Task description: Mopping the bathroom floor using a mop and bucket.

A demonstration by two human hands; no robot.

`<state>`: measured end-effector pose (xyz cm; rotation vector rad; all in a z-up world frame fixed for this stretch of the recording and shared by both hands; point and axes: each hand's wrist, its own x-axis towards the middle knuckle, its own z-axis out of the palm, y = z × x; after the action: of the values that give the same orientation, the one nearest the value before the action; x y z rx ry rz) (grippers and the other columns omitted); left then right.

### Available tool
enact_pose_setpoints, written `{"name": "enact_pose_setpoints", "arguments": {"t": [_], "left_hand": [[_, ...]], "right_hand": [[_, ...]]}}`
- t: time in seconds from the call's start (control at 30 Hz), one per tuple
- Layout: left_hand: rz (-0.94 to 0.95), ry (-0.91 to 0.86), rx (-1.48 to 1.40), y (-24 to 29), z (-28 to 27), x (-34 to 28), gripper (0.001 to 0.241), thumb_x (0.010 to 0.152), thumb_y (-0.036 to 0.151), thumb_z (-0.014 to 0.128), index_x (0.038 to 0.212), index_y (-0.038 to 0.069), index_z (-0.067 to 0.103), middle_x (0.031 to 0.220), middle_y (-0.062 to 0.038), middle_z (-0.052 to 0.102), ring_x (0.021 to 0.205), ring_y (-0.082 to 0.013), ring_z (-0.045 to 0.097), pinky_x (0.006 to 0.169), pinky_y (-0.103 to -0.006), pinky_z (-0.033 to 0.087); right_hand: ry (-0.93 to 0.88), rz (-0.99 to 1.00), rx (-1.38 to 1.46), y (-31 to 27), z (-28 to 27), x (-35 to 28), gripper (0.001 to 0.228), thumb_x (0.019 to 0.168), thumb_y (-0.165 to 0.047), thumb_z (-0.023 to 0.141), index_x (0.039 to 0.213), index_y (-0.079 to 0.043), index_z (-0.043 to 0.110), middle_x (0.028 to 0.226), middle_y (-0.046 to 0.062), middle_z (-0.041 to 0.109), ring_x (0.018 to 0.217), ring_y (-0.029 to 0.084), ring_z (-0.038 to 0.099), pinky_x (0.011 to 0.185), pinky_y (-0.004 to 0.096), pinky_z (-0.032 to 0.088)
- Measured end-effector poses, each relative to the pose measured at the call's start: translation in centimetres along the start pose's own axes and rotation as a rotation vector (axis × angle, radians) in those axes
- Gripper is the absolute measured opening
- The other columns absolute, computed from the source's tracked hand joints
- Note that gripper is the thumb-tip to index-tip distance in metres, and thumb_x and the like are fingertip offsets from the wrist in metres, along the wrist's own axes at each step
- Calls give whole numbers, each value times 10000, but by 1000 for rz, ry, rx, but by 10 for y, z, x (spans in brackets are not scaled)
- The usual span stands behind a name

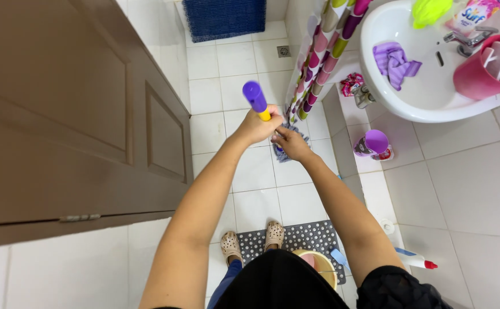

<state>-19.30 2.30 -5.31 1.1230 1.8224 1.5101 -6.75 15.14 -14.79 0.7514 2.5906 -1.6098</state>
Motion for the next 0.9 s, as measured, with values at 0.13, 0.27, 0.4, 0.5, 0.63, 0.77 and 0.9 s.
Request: {"name": "enact_pose_setpoints", "arguments": {"t": [0.13,0.27,0.4,0.5,0.63,0.77,0.9], "left_hand": [[-49,-119,45,35,-40,-11,175,841,147,671,724,47,588,652,-21,577,623,-129,545,585,-320,460],[-37,-329,85,69,-60,-15,170,803,147,678,712,53,571,662,-31,579,644,-164,585,604,-337,471],[-93,-608,142,92,-60,-8,225,787,174,691,693,60,523,651,-28,599,671,-146,684,592,-347,507],[-79,-480,196,75,-51,1,275,901,318,731,766,83,686,700,0,698,678,-131,680,662,-296,528],[-111,172,-114,77,-43,-12,353,837,406,744,984,110,619,701,3,667,563,-147,654,540,-317,553],[-24,371,-140,21,-26,-12,393,919,453,694,1025,79,643,746,8,686,660,-87,669,610,-250,539],[15,248,-141,5,-29,-19,373,949,399,756,995,34,697,769,-39,622,724,-118,571,660,-273,479]], "right_hand": [[-26,-54,95,-24,26,-16,451,975,-231,673,1407,-116,607,1113,72,759,1008,129,711,907,307,546],[-34,-118,214,-27,49,-26,477,981,-219,680,1427,-83,587,1159,73,737,1011,113,694,907,288,555],[-27,-74,285,-29,71,-29,524,992,-236,691,1464,-67,540,1183,118,708,956,124,673,839,295,580],[39,17,273,-38,83,-26,584,986,-266,670,1495,-90,445,1214,93,690,925,120,681,789,281,585],[124,36,288,-20,97,-3,609,985,-268,652,1514,-105,398,1304,50,644,921,121,669,742,277,581],[113,42,362,-6,94,16,593,966,-233,660,1502,-92,448,1264,83,667,1002,157,677,772,326,573],[-89,125,879,-26,78,10,563,984,-315,621,1474,-87,460,1370,58,582,1149,239,637,923,426,577]]}}
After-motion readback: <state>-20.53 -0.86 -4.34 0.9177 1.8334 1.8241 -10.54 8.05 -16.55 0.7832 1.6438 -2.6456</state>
